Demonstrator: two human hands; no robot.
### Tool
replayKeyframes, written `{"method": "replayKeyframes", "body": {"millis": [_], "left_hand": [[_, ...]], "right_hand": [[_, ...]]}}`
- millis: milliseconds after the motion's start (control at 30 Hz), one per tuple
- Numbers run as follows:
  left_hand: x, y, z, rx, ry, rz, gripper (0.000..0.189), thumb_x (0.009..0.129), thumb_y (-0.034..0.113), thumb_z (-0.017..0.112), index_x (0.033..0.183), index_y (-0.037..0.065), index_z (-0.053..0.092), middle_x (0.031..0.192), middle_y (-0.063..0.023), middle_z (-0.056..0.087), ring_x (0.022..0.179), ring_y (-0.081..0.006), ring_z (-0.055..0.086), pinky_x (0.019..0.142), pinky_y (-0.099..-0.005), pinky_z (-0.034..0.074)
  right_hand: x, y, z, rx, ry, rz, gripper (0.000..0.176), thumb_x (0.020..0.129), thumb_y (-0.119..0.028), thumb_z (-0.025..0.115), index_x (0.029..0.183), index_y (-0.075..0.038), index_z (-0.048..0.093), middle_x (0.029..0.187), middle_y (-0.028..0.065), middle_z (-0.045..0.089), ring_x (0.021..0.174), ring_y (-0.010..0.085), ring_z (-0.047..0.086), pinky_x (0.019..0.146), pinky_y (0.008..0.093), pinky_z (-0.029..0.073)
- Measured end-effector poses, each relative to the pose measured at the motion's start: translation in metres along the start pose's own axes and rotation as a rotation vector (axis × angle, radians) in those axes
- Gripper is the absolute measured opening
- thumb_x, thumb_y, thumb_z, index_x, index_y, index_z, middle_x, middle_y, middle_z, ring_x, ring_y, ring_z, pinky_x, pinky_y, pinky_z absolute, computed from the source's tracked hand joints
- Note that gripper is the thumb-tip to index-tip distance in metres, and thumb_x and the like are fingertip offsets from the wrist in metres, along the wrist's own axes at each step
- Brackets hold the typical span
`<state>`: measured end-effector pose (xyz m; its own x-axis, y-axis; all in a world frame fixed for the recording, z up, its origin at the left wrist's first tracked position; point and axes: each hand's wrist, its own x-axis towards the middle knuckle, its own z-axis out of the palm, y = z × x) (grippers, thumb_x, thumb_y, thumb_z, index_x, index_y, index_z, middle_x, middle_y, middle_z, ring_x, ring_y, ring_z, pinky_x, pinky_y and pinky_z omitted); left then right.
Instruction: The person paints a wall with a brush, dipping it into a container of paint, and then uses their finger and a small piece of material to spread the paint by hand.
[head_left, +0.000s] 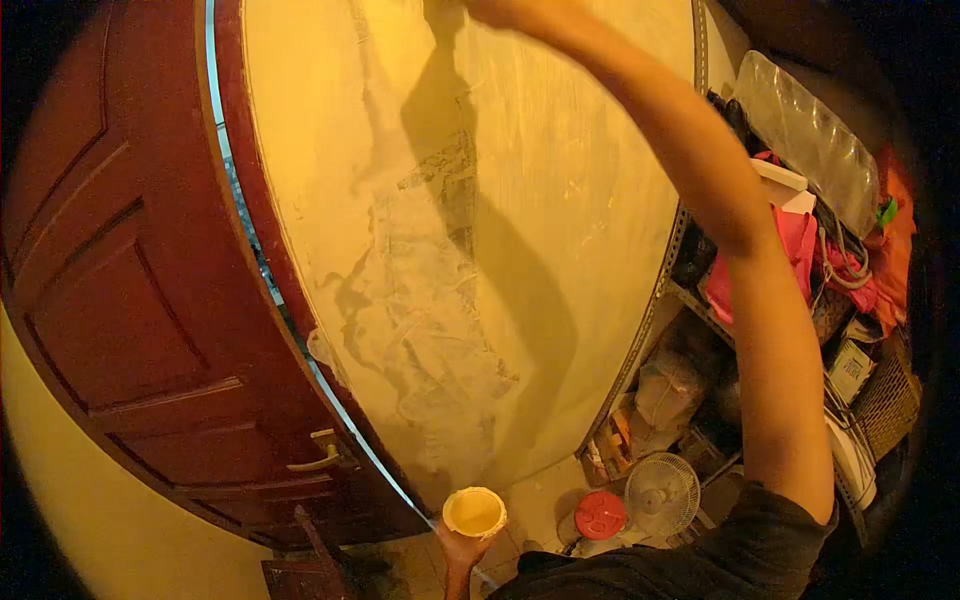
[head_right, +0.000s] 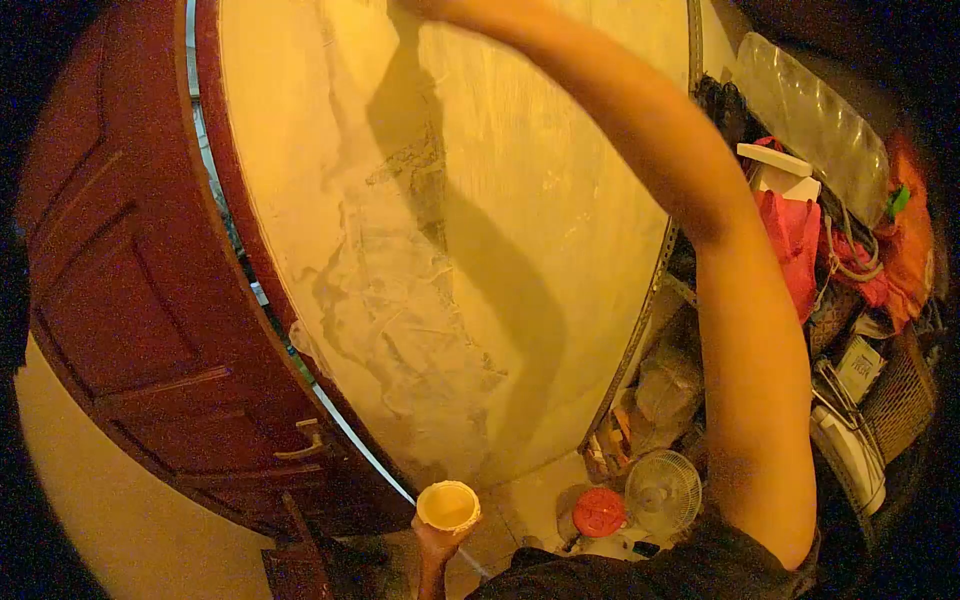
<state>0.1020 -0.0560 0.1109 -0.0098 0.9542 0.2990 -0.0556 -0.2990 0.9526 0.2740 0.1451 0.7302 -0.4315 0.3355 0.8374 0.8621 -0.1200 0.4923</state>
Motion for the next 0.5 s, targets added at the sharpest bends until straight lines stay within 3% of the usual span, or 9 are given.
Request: {"method": "replayKeyframes", "body": {"millis": [67,133,200,267,433,500], "left_hand": [[-0.001,-0.004,-0.004,0.189,0.022,0.070,0.067,0.058,0.014,0.092,0.114,-0.001,0.058,0.103,-0.0105,0.068,0.092,-0.0191,0.067,0.084,-0.0354,0.054],[-0.002,-0.015,-0.007,0.178,0.016,0.079,0.066,0.058,0.013,0.091,0.114,-0.002,0.058,0.103,-0.0107,0.068,0.091,-0.0195,0.067,0.084,-0.0355,0.054],[-0.004,-0.024,-0.008,0.166,0.004,0.081,0.065,0.059,0.013,0.091,0.114,-0.002,0.058,0.103,-0.0108,0.068,0.091,-0.0198,0.067,0.085,-0.0356,0.054],[-0.008,-0.028,-0.008,0.015,-0.018,0.022,0.064,0.060,0.011,0.090,0.114,-0.003,0.058,0.103,-0.0107,0.068,0.092,-0.0203,0.066,0.086,-0.0361,0.053],[-0.009,-0.019,-0.008,0.108,-0.078,0.002,0.063,0.061,0.009,0.089,0.114,-0.003,0.057,0.103,-0.0107,0.068,0.093,-0.0202,0.066,0.086,-0.0364,0.053],[-0.009,-0.020,-0.004,0.082,-0.108,-0.016,0.063,0.061,0.009,0.089,0.114,-0.003,0.057,0.103,-0.0108,0.068,0.093,-0.0200,0.066,0.086,-0.0363,0.053]], "right_hand": [[-0.040,-0.023,0.007,0.055,-0.008,-0.091,0.016,0.079,-0.015,0.060,0.083,-0.003,0.070,0.079,0.0190,0.068,0.074,0.0364,0.068,0.061,0.0464,0.054],[-0.079,-0.038,0.007,0.100,0.041,-0.172,0.014,0.080,-0.010,0.057,0.082,-0.004,0.069,0.075,0.0183,0.067,0.068,0.0349,0.068,0.057,0.0438,0.055],[-0.107,-0.053,0.000,0.054,-0.195,-0.203,0.012,0.077,-0.013,0.060,0.081,-0.007,0.069,0.082,0.0146,0.068,0.074,0.0332,0.068,0.058,0.0437,0.055],[-0.130,-0.059,0.000,0.105,-0.238,-0.251,0.010,0.077,-0.009,0.058,0.078,-0.006,0.068,0.078,0.0162,0.067,0.071,0.0342,0.067,0.058,0.0445,0.054],[-0.156,-0.051,-0.020,0.214,-0.381,-0.324,0.009,0.074,-0.005,0.057,0.074,-0.005,0.066,0.075,0.0177,0.066,0.072,0.0356,0.066,0.060,0.0460,0.053],[-0.149,-0.039,-0.035,0.142,-0.617,-0.395,0.010,0.072,-0.006,0.058,0.078,-0.004,0.065,0.078,0.0179,0.066,0.076,0.0363,0.066,0.063,0.0472,0.052]]}}
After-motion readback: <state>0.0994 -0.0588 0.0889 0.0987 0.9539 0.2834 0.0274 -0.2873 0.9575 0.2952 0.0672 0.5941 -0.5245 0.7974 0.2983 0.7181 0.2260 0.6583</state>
